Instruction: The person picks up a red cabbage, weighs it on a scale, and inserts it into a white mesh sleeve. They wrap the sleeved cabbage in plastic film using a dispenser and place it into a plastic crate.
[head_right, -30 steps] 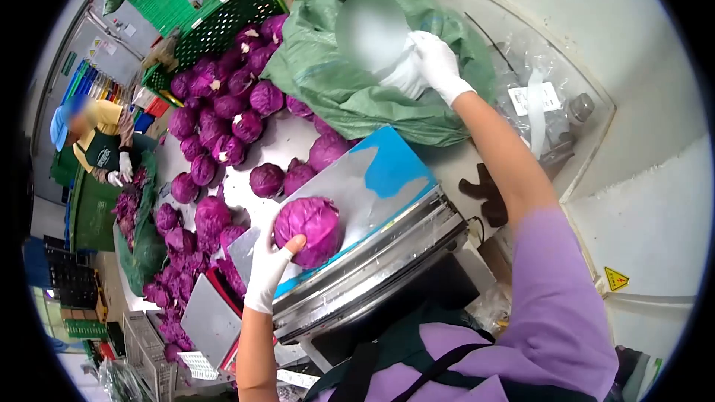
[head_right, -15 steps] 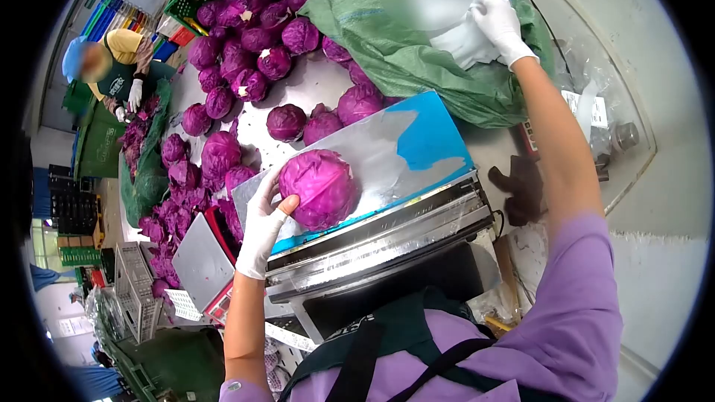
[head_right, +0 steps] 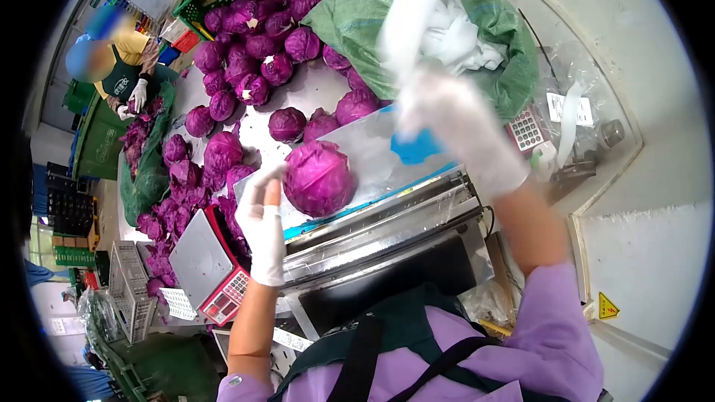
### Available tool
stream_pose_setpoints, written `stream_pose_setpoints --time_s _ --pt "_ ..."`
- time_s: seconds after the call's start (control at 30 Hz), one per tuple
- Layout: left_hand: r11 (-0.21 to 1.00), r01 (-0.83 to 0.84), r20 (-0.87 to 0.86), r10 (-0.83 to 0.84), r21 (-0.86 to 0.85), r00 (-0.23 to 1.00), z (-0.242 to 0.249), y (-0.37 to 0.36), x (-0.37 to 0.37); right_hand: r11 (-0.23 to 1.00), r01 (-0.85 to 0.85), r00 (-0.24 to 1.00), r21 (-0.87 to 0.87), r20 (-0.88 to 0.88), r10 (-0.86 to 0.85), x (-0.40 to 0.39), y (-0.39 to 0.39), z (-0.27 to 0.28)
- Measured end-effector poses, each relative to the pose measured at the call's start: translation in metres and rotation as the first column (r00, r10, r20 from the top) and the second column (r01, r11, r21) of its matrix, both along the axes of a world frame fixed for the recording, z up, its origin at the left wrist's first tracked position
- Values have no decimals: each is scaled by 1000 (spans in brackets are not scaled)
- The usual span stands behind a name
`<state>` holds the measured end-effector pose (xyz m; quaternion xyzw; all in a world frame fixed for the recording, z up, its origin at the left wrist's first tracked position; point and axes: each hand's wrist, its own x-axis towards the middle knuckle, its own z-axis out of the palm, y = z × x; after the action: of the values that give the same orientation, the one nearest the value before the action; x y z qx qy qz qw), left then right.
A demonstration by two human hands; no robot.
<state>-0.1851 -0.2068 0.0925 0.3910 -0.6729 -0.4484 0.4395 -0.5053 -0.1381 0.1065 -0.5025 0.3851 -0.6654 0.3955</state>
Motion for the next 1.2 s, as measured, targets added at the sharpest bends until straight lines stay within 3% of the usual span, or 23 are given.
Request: stream_pose_setpoints --time_s 0.03,0.07,0.13,0.2,0.33,0.4,0.47,0.53,0.57,0.67,0.7,0.73,0.8,0.83,0.87,0.9,0.93,1.0,1.07,1.1,1.13,1.17,1.2 --pt "996 87 -3 -87 35 996 8 15 -6 989 70 910 129 -414 -10 32 16 -5" --pt "968 183 -65 -174 170 983 11 32 -14 806 -419 907 419 144 396 70 21 2" --pt "829 402 -368 -260 390 893 -16 65 -24 882 -305 862 359 -290 416 122 37 6" --pt "610 503 -624 -17 613 782 -1 93 -28 940 -129 912 317 -335 238 158 45 -7" --pt "651 465 -598 -20 601 801 -8 105 -18 915 -24 983 404 -157 96 186 54 -21" --pt "807 307 -560 35 504 828 -5 114 -19 909 -44 997 414 -46 69 197 61 -23" --pt "835 255 -566 79 487 821 -5 118 -16 915 -19 998 404 -47 41 205 68 -15" --pt "794 373 -664 52 481 746 -13 118 -4 974 226 862 -17 -461 -208 211 74 -11" --pt "801 392 -710 58 453 702 -14 120 -2 935 286 793 -209 -497 -353 211 73 -9" --pt "721 375 -699 209 583 684 -13 134 6 889 416 787 -191 -414 -457 215 68 -15" --pt "803 298 -673 165 516 720 -31 139 12 967 230 946 113 -258 -195 200 70 -42" --pt "805 290 -675 176 517 716 -49 141 17 960 178 983 215 5 -183 199 74 -23" --pt "927 3 -169 65 374 983 -73 144 28 931 -224 810 288 586 13 187 77 -28" --pt "818 77 -369 172 570 913 -48 138 24 881 -251 724 400 682 -103 187 76 -26" --pt "674 199 -518 313 712 796 -23 129 20 801 -241 681 548 684 -263 193 75 -20" --pt "594 212 -508 389 776 768 -28 117 31 751 -416 702 514 706 -95 185 81 -29" --pt "579 460 -710 333 673 621 -8 108 34 664 -574 687 478 723 73 178 91 -38" --pt "524 613 -806 352 591 476 -4 95 49 632 -615 758 471 573 311 185 112 -43" --pt "438 661 -792 373 609 483 41 105 42 396 -585 693 708 183 697 150 96 -36" --pt "388 514 -644 444 765 623 67 114 30 542 -527 640 655 -113 760 130 84 -35" --pt "323 341 -465 502 883 729 79 119 23 965 -122 709 234 -660 249 112 74 -84" --pt "430 768 -864 58 474 500 40 117 47 787 -1 941 617 -266 209 100 60 -64" --pt "591 599 -670 -130 540 731 44 119 40 959 -58 998 278 44 48 68 36 -85"
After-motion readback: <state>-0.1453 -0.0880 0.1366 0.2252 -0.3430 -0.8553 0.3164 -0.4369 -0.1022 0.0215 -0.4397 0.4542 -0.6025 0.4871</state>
